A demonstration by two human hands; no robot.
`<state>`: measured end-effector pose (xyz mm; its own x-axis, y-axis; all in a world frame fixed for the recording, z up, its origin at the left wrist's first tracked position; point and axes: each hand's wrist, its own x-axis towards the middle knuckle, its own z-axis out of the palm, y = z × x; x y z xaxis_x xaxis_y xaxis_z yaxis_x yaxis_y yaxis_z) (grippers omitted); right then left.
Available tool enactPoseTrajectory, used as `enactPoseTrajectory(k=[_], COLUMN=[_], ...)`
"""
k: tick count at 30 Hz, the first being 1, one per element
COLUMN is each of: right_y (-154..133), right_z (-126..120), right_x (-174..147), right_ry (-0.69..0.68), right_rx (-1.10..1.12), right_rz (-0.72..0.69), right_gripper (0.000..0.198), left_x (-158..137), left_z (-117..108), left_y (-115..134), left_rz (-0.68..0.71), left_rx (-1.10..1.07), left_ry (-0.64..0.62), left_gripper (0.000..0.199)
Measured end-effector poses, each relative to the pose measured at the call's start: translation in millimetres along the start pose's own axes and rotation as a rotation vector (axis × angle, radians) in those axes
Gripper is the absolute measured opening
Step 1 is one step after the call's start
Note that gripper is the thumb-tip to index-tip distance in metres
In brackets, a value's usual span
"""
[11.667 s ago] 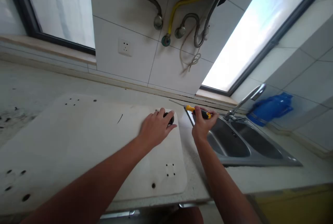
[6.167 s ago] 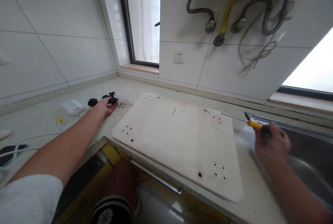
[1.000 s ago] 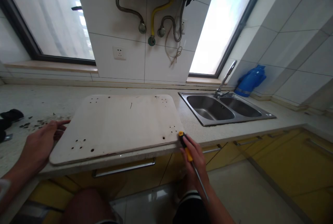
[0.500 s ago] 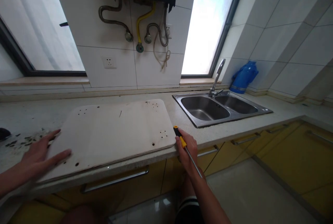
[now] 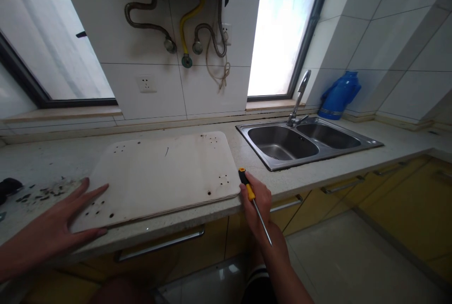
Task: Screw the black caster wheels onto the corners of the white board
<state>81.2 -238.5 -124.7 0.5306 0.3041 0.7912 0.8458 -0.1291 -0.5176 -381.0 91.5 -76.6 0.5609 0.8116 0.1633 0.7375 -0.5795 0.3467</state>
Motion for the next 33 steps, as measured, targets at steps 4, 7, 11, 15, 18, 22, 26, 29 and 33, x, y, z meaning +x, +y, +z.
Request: enactPoseTrajectory(k=[4, 7, 11, 15, 18, 22, 26, 29, 33], right_y=[0, 0, 1, 4, 3, -4, -8, -1, 12], right_z=[8, 12, 10, 4, 1, -5, -7, 4, 39], right_x=[-3, -1, 2, 4, 4, 7, 32, 68, 120], right_ry=[0.067, 0.089, 0.064, -0.025, -0.105, -0.216, -0.233, -0.142, -0.066], right_rx=[-0.024, -0.042, -0.027, -0.003, 0.015, 0.048, 0.142, 0.227, 0.311], right_rz=[0.065, 0.107, 0.119, 0.106, 0.116, 0.164, 0.269, 0.4, 0.55], right_gripper=[0.042, 0.049, 0.052, 0.052, 0.055, 0.047, 0.051, 0.062, 0.053], left_x=[6, 19, 40, 59, 68, 76, 83, 87, 89], left_z=[8, 16, 26, 34, 39, 43, 43, 47, 58], left_y=[31, 58, 86, 103, 111, 113, 109, 106, 107], left_rz=[0.002, 0.067, 0.133, 0.146, 0.147, 0.152, 0.146, 0.08, -0.017], left_rx=[0.084, 0.147, 0.204, 0.23, 0.234, 0.188, 0.088, -0.087, -0.286], left_ry=[0.09, 0.13, 0.126, 0.113, 0.112, 0.133, 0.117, 0.162, 0.32], left_gripper=[0.106, 0.104, 0.104, 0.103, 0.103, 0.103, 0.109, 0.113, 0.101])
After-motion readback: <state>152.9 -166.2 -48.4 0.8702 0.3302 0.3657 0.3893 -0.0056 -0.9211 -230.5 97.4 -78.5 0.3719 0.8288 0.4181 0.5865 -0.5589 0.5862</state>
